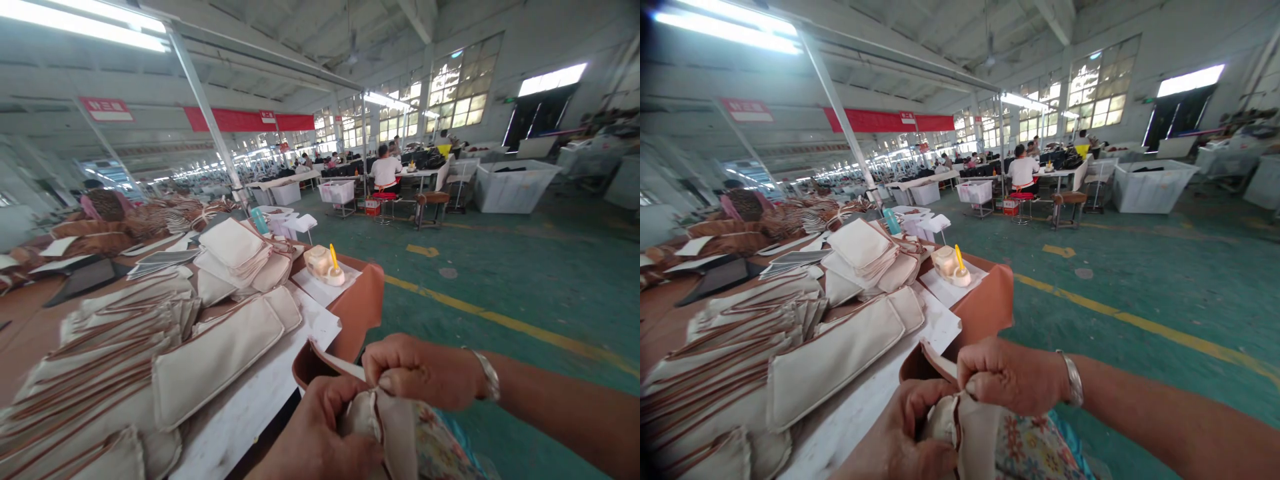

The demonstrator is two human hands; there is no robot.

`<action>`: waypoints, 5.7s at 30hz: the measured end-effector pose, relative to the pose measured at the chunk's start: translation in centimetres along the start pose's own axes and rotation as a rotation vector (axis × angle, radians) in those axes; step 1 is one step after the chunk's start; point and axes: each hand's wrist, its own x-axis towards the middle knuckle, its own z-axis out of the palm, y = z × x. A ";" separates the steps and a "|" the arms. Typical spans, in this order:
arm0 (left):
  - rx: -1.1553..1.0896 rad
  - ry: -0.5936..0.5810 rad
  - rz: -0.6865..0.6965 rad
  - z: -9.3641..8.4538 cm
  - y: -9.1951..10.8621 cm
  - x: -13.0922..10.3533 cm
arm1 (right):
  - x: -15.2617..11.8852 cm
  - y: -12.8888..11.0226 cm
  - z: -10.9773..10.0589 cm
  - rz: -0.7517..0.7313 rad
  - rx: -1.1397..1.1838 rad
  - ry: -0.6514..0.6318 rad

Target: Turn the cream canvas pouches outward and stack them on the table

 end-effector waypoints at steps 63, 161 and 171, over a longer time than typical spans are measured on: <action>0.312 0.137 -0.029 -0.4 -0.5 0.8 | -1.5 0.6 3.0 -0.160 -0.119 0.363; 0.814 -0.272 -0.154 -5.1 4.8 -0.6 | 2.3 2.2 0.3 -0.113 -0.069 -0.213; 0.654 -0.184 -0.123 -9.5 3.7 -3.1 | 1.2 5.0 -4.2 -0.104 -0.251 -0.087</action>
